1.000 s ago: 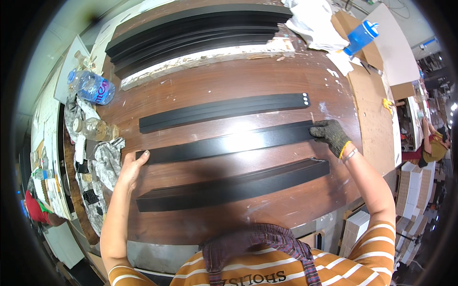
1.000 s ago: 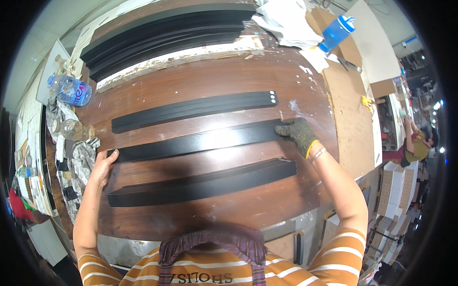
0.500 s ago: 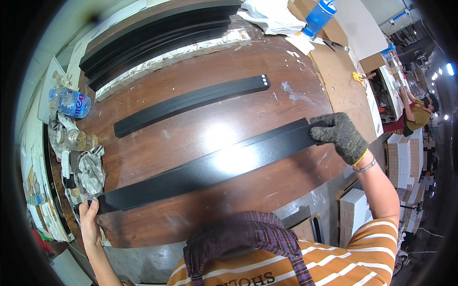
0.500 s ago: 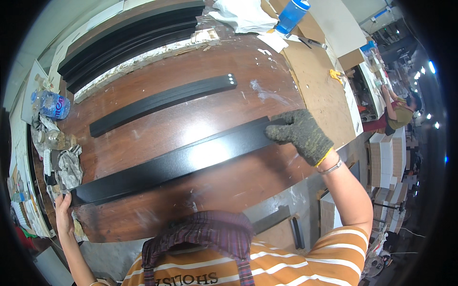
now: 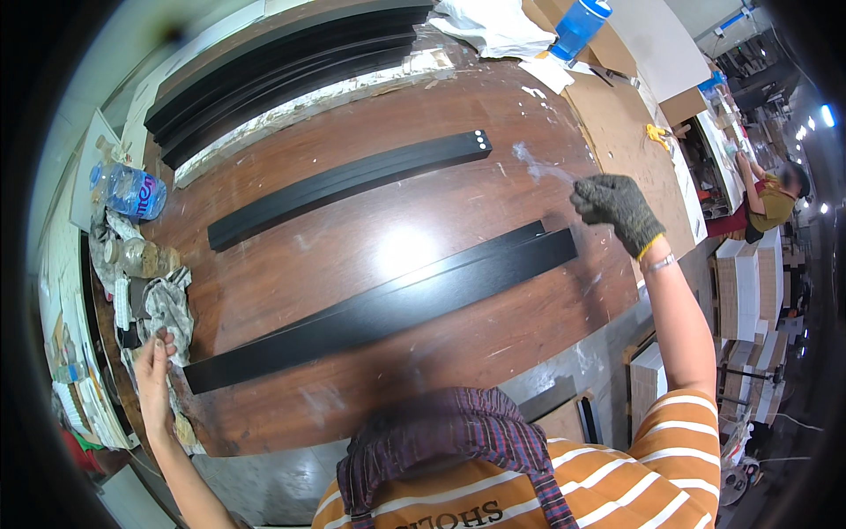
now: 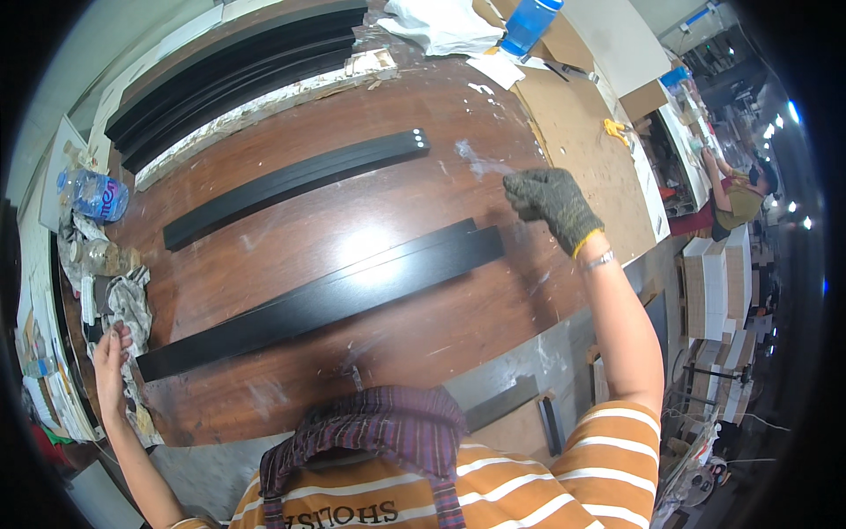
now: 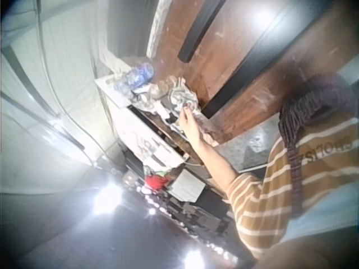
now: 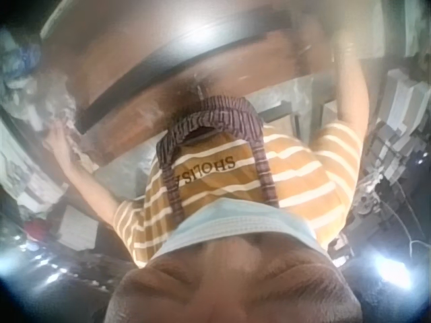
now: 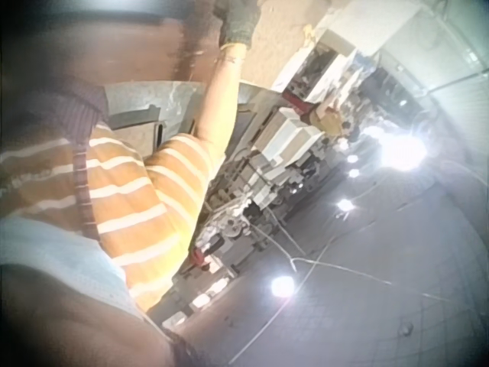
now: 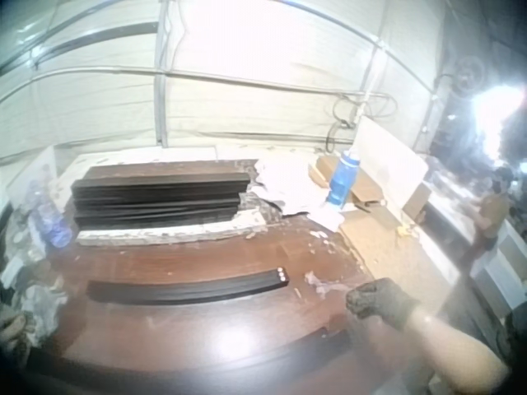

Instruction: The person applies small white adhesive dots along the edge of a black rectangular panel using a sheet of dots and gloved hands. They then wipe the panel with a cloth and move it to a stack of similar panels.

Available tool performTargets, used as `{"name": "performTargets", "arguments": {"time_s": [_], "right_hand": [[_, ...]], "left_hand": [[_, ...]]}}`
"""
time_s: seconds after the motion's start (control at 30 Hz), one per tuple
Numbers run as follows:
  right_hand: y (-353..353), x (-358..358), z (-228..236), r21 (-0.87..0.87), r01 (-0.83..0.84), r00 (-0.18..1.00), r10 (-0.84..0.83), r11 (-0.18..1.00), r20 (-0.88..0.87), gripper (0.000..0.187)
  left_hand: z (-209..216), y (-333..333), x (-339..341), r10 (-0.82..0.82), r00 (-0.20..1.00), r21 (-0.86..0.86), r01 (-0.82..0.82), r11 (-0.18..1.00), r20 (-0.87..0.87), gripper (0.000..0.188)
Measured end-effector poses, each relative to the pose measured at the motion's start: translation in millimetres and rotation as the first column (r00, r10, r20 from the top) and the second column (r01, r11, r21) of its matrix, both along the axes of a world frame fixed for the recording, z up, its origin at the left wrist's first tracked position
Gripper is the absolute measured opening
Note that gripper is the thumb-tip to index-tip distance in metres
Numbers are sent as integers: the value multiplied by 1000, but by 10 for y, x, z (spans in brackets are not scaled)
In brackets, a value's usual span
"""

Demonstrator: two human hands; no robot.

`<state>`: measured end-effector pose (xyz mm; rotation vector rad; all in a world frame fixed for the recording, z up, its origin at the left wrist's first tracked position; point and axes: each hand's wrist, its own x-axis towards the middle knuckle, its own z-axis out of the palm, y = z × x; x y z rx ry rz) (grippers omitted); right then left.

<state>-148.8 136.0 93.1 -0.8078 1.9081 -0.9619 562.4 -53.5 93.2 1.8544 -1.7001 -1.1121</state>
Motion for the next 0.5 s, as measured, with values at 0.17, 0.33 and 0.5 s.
{"name": "performTargets", "arguments": {"time_s": [0.17, 0.33, 0.5], "right_hand": [[-175, -200, -375, -66, -46, 994, 52, 997, 93, 36], [-4, -74, -477, -54, -186, 980, 189, 981, 64, 34], [247, 40, -556, -263, -297, 952, 307, 918, -2, 38]], "left_hand": [[-89, -365, -290, -158, 983, 92, 167, 982, -93, 51], [98, -309, -796, -365, 931, -15, 365, 931, -30, 62], [370, 8, -1563, -621, 762, -118, 644, 756, 181, 96]]}}
